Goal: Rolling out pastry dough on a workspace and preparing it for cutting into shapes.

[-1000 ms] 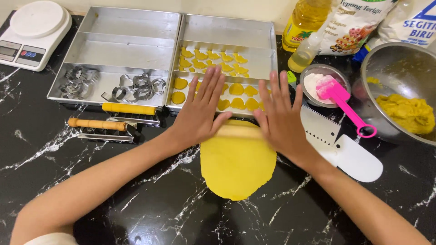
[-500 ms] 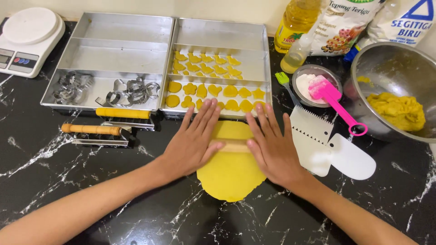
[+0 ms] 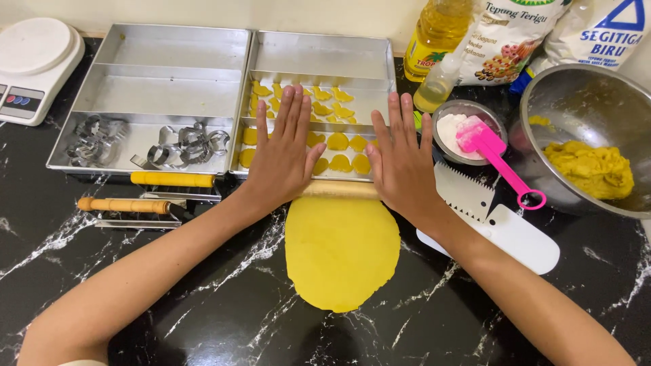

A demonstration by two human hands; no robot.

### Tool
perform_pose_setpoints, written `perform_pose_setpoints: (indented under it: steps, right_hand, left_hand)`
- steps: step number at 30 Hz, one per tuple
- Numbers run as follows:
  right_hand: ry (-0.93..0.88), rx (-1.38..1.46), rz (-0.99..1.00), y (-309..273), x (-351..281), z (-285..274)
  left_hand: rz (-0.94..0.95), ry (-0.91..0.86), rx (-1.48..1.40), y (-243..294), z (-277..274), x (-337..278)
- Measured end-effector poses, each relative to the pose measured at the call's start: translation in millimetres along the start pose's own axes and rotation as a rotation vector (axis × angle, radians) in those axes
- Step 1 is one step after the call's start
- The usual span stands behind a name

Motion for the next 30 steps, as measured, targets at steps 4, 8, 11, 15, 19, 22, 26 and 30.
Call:
perform_pose_setpoints:
  steps: [4,8,11,15,19,22,26,30]
  right_hand:
    - [0.02,0.015,-0.003,2.2,-1.8,3.2]
    - [0.033,0.047,-0.004,4.7,-2.3,4.6]
    - [0.019,0.077,-0.008,3.9,-3.9,4.2]
    - [-0.048,0.106,-0.015,-4.1,-12.8,-0.7]
    - [-0.109,0.113,-0.026,-16.8,-36.3,-10.8]
    - [-0.187,0.182,-0.073,-19.7,-44.0,-13.9]
    - [-0.244,0.273,-0.208,-24.3,-44.3,-25.0]
    - [-0.212,0.223,-0.328,-36.6,-44.2,-40.0]
  left_hand:
    - [0.026,0.015,0.041,1.1,1.4,-0.4]
    - [0.007,0.023,0.019,-2.0,3.1,-0.2]
    - [0.015,0.019,-0.002,-1.0,2.4,-3.5]
    - [0.032,0.048,-0.136,9.1,-9.9,-16.3]
    - [0.056,0.03,-0.238,25.7,-22.8,-43.2]
    - [0.12,-0.018,-0.181,36.6,-25.4,-56.4]
    - [0.24,-0.029,-0.206,44.4,-22.4,-63.5]
    - [0.338,0.034,-0.209,53.2,-28.7,-68.9]
Point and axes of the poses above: each hand's wrist, its own x-axis towards the middle knuckle, its own z-axis out of the palm, y = z × x, the point moved 9 cm from there along x, towards the middle knuckle, and after that the axes turned 5 degrees about z, right-handed, at the moved point
